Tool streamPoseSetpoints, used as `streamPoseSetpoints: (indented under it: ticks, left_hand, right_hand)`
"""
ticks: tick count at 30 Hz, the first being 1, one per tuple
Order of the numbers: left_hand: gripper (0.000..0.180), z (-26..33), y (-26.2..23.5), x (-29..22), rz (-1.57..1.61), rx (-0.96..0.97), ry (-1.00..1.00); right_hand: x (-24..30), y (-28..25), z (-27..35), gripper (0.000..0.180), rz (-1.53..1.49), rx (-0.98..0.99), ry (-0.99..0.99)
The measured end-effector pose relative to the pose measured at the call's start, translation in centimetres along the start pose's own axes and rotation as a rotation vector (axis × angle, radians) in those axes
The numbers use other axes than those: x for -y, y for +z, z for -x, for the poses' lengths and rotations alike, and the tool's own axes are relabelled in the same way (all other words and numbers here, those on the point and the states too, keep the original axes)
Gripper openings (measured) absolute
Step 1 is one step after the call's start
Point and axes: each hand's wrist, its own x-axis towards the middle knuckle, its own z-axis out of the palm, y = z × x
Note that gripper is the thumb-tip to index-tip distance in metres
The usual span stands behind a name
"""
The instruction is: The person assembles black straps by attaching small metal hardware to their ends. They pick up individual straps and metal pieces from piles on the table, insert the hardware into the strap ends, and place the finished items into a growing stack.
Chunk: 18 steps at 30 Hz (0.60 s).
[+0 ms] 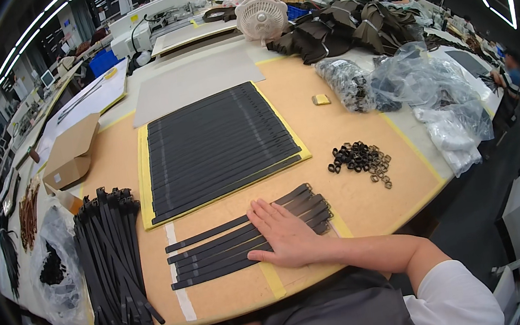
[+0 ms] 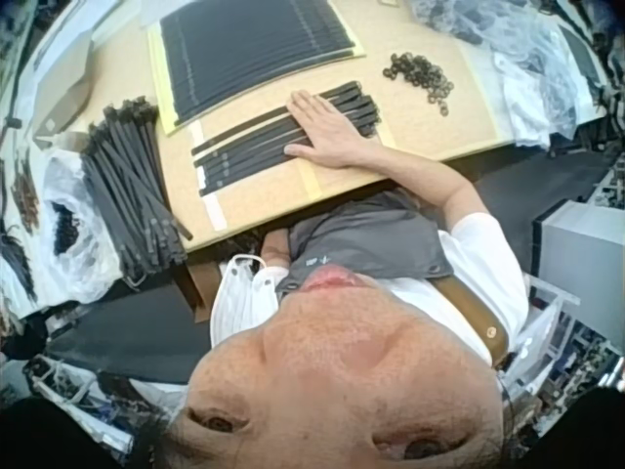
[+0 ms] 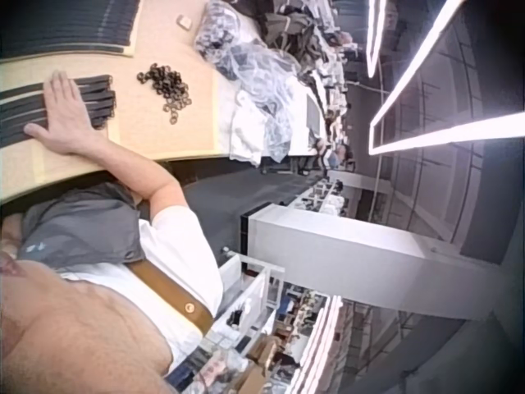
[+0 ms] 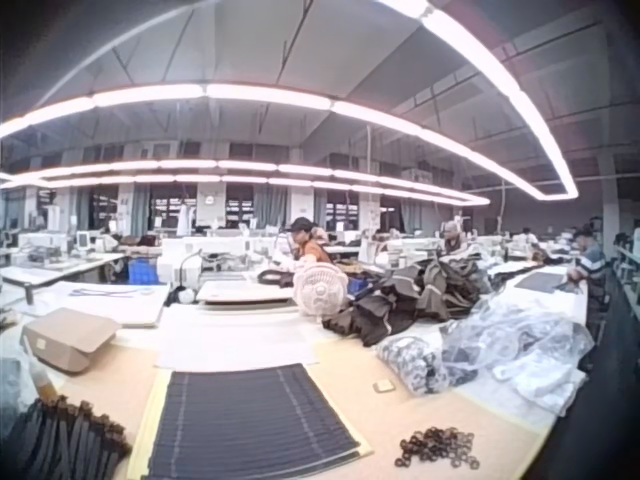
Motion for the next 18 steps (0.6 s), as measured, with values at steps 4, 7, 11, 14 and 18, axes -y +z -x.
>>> streamPoseSetpoints:
  ticks: [4, 7, 11, 14, 18]
  left_hand:
    - [0.041, 0.2, 0.0, 0.1, -0.014, -0.005, 0.011]
    - [0.041, 0.6, -0.4, 0.5, -0.029, -0.006, 0.023]
    - [0.041, 1.3, -0.6, 0.7, -0.083, 0.032, 0.062]
    - [0.041, 2.7, -1.4, 1.5, -0.147, 0.038, 0.057]
    - [0.042, 6.4, -2.8, 3.3, -0.332, 0.154, 0.123]
  right_hand:
    - [-0.1, -0.2, 0.1, 0.096, 0.005, -0.005, -0.002]
    - [-0.1, -0.1, 0.3, 0.096, -0.010, -0.019, 0.000]
    - [-0.7, 0.6, 0.7, 0.094, -0.061, -0.069, 0.004]
    - [-0.4, 0.9, 0.4, 0.095, -0.055, -0.088, -0.014]
    - [-0.3, 1.6, 0.6, 0.095, -0.060, -0.110, -0.007]
